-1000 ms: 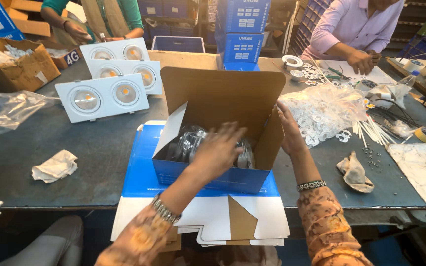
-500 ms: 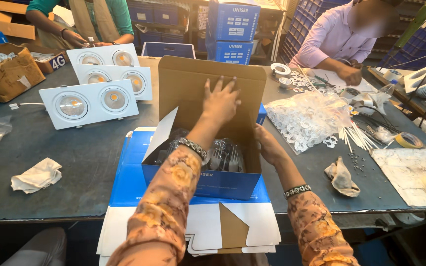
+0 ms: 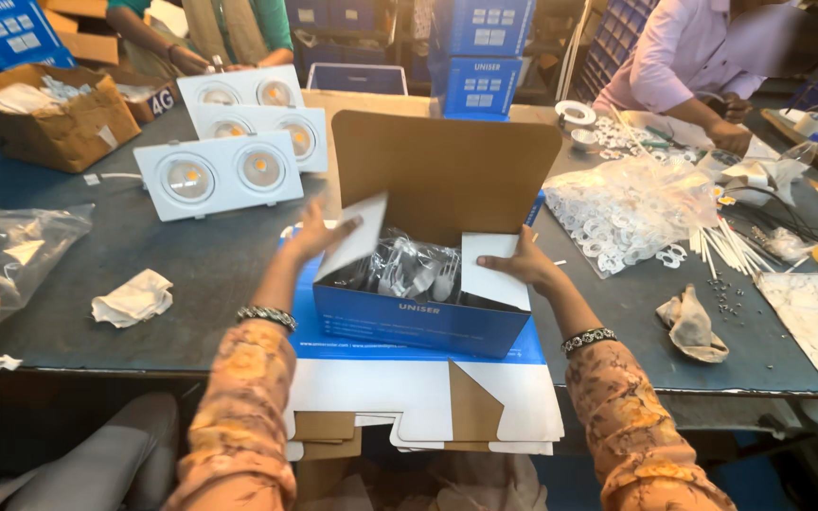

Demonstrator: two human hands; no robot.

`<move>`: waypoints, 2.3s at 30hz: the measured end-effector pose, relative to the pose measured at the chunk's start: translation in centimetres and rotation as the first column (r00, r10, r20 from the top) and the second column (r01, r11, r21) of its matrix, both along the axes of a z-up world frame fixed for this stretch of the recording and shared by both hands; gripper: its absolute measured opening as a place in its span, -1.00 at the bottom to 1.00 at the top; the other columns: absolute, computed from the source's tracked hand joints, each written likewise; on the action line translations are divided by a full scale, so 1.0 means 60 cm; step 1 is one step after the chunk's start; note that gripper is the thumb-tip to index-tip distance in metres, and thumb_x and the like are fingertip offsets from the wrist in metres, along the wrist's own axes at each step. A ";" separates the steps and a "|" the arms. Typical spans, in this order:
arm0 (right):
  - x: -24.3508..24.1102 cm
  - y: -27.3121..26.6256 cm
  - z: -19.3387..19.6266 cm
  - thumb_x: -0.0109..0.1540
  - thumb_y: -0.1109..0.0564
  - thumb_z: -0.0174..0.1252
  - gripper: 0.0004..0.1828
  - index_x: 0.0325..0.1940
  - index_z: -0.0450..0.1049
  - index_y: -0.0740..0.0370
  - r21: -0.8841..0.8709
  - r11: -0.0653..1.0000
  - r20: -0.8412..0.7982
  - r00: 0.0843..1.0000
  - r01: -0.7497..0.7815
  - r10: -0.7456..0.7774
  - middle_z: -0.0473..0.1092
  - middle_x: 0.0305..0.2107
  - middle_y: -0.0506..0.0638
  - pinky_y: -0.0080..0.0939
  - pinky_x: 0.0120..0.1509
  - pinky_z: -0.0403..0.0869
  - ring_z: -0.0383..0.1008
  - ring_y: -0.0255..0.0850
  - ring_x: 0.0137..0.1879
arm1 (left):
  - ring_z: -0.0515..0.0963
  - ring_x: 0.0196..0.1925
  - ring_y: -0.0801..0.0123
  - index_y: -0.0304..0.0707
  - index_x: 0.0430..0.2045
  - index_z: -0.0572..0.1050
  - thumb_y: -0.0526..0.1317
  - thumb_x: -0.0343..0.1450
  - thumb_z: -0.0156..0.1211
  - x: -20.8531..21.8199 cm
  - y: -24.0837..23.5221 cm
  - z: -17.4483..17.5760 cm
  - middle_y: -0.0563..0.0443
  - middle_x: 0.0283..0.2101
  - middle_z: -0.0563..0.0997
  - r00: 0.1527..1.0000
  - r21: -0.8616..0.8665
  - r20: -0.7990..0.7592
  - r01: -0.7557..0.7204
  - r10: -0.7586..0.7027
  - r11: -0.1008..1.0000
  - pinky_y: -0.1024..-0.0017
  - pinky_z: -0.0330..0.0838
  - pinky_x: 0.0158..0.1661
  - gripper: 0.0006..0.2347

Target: The person folds cardboard into boxes and places plastic-wrapped light fixtures inside by hand.

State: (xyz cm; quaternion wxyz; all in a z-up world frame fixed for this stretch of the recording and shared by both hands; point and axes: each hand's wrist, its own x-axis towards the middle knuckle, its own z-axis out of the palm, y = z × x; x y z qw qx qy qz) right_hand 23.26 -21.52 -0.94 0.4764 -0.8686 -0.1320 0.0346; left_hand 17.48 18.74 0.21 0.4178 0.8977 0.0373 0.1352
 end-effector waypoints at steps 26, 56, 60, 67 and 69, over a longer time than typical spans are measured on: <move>-0.016 -0.026 0.024 0.01 0.06 0.50 0.02 0.44 0.12 0.23 0.112 0.986 -0.037 0.991 -0.126 0.131 0.37 0.13 0.15 -0.07 0.33 0.38 0.41 -0.01 0.29 | 0.47 0.22 0.12 -0.25 0.15 0.36 -0.33 0.11 0.58 -0.051 -0.056 -0.042 -0.11 0.11 0.51 0.951 -0.179 0.307 0.091 -0.032 0.980 0.19 0.31 0.21 -0.31; -0.083 -0.095 -0.007 0.26 0.33 0.34 -0.50 0.23 0.41 0.05 0.117 0.935 0.581 0.786 -0.335 0.209 0.46 0.16 0.05 -0.08 0.62 0.33 0.30 -0.12 0.44 | 0.56 0.09 0.20 -0.16 -0.35 0.58 -0.41 0.37 0.26 -0.156 -0.083 -0.049 0.02 -0.12 0.61 0.832 -0.131 0.553 0.045 0.036 0.990 0.30 0.41 0.22 -0.90; -0.128 -0.143 0.012 0.34 0.28 0.16 -0.67 0.16 0.57 0.06 -0.086 0.964 0.455 0.851 -0.251 0.262 0.51 0.24 -0.07 -0.04 0.63 0.33 0.21 -0.12 0.61 | 0.47 0.38 0.16 -0.03 -0.10 0.66 -0.32 0.48 0.17 -0.201 -0.028 -0.035 0.14 0.14 0.66 0.872 0.146 0.424 0.200 -0.244 0.969 0.25 0.27 0.40 -0.80; -0.230 -0.125 0.147 0.01 -0.16 0.40 -0.24 0.24 0.46 0.15 -0.584 0.723 0.440 0.604 -0.369 0.664 0.34 0.30 0.05 0.17 0.54 0.14 0.25 0.02 0.46 | 0.29 0.50 0.05 -0.18 0.12 0.53 0.13 0.38 0.28 -0.316 -0.084 0.100 -0.02 0.33 0.48 0.887 0.535 0.087 0.343 -0.454 0.772 -0.05 0.09 0.41 -0.49; -0.266 -0.092 0.149 -0.02 -0.23 0.42 -0.16 0.27 0.43 0.12 -0.606 0.688 0.423 0.570 -0.399 0.704 0.31 0.30 0.07 0.15 0.50 0.21 0.27 0.09 0.43 | 0.23 0.43 -0.12 -0.38 0.15 0.43 0.26 0.22 0.31 -0.364 -0.153 0.090 -0.25 0.34 0.36 0.912 0.634 0.040 0.292 -0.408 0.716 -0.13 0.08 0.31 -0.25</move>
